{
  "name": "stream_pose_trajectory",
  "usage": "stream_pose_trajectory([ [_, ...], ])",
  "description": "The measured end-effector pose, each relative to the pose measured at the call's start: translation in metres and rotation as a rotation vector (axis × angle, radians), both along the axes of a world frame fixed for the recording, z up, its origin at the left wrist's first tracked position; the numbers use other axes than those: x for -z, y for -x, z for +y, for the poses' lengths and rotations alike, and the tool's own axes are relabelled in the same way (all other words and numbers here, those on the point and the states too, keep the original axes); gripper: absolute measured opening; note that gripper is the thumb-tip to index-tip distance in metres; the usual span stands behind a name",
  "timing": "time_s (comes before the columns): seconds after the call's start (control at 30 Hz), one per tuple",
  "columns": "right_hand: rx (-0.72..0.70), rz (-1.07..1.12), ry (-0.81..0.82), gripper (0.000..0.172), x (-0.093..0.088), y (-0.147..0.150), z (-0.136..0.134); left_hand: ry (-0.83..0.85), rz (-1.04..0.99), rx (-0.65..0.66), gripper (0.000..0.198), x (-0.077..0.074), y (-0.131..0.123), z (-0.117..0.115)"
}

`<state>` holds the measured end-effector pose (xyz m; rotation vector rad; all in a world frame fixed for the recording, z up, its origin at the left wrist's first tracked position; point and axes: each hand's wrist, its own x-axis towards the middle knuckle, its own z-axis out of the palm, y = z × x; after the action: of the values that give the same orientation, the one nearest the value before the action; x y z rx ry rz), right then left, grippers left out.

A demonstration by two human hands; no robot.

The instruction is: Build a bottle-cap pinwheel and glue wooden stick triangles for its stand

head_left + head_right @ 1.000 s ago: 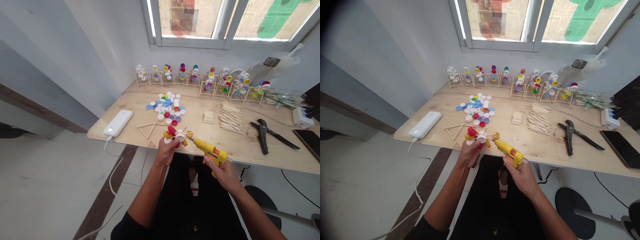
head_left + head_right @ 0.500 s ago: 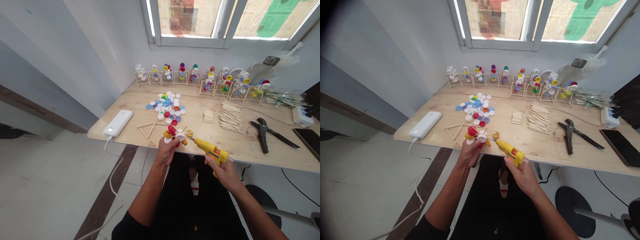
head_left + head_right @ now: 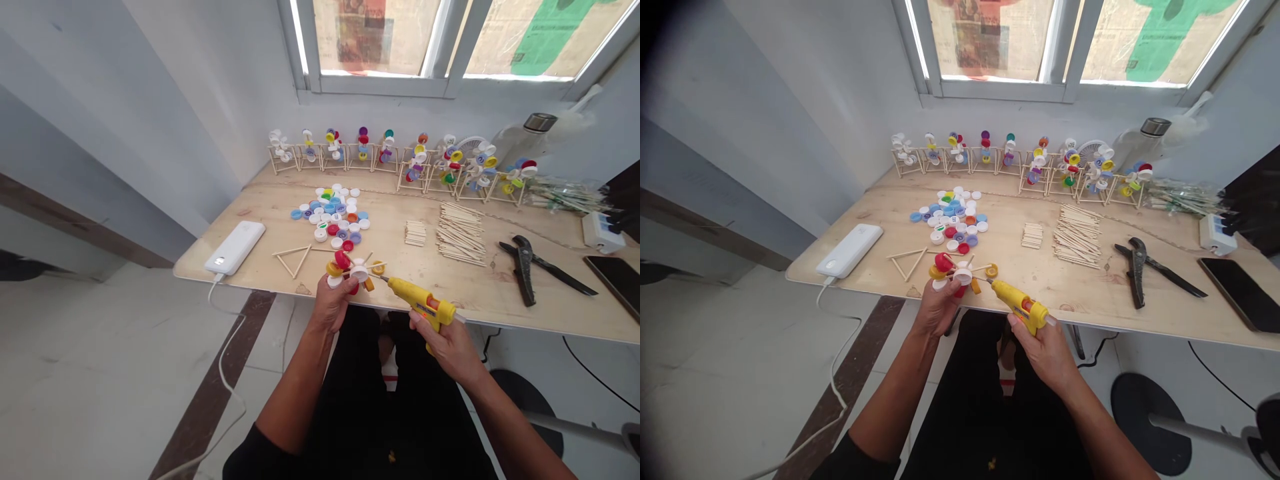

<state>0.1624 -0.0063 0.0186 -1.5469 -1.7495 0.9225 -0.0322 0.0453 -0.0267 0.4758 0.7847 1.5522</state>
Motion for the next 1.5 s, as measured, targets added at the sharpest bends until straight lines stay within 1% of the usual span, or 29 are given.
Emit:
stream_pose_trajectory([
  [0.13,-0.017,0.003,-0.018,0.039,0.0013,0.001,0.0009,0.001,0.003,-0.003,0.035,0.0005,0.0,0.0002],
  [0.33,0.02,-0.014,0.038,0.039,-0.0005,-0.0008,-0.001,0.003,0.008,-0.009,0.033,0.0008,0.0,0.0008],
  [0.43,0.022,-0.005,0.021,0.039,-0.0009,0.0,-0.0013,0.0,0.006,-0.004,0.033,0.0006,0.0,0.0007],
  [0.57,-0.008,0.016,0.011,0.038,-0.0008,0.0011,0.0003,-0.001,0.007,0.001,0.033,0.0005,0.0001,0.0006],
  [0.7,-0.003,-0.011,0.001,0.037,-0.0015,-0.0004,0.0008,0.006,0.011,-0.014,0.034,0.0008,0.0,0.0005],
  [1.0,0.001,0.04,0.035,0.037,0.0012,-0.0005,0.0008,-0.012,0.002,-0.007,0.033,0.0023,0.0003,-0.0006],
  [1.1,0.015,0.026,0.046,0.039,0.0004,-0.0016,0.0011,-0.022,0.003,-0.008,0.035,0.0035,0.0001,-0.0004],
  [1.3,-0.006,0.04,-0.002,0.038,0.0016,-0.0004,0.0019,-0.022,0.026,-0.021,0.039,0.0044,-0.0006,-0.0018],
  [1.5,0.023,0.003,0.034,0.039,0.0015,-0.0002,0.0019,-0.023,0.034,-0.018,0.039,0.0061,-0.0006,-0.0026],
])
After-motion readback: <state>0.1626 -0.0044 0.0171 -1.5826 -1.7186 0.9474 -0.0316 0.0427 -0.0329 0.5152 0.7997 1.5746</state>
